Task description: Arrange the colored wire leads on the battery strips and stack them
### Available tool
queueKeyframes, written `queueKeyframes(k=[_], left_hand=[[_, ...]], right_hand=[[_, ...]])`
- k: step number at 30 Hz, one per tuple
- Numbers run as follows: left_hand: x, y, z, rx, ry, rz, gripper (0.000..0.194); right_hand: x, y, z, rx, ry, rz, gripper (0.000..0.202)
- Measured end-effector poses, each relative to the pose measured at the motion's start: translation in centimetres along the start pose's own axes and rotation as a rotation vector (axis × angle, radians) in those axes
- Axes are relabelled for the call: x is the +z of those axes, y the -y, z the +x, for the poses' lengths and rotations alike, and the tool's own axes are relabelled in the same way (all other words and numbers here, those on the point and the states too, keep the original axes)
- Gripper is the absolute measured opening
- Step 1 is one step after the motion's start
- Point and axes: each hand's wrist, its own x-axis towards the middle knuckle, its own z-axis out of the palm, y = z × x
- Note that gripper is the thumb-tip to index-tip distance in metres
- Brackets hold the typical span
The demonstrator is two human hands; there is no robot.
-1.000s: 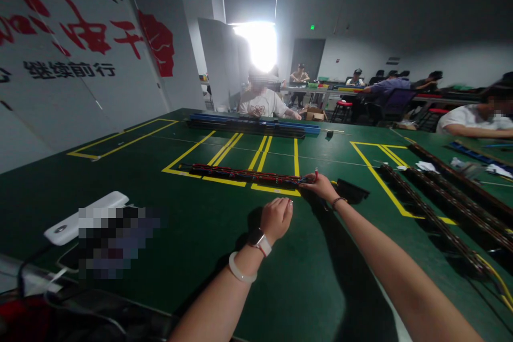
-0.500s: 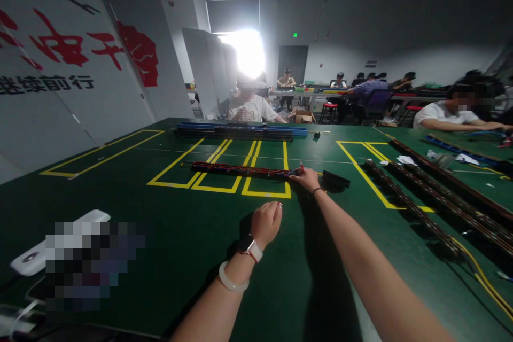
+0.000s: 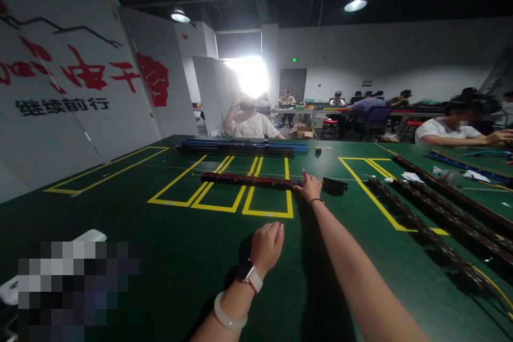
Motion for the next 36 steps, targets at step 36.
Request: queueKeyframes(k=[36], left_hand=[[0.0, -0.7, -0.5, 0.056, 0.013, 0.001, 0.039]], right_hand=[[-15.2, -24.8, -14.7, 0.541, -0.231, -0.612, 0.048]])
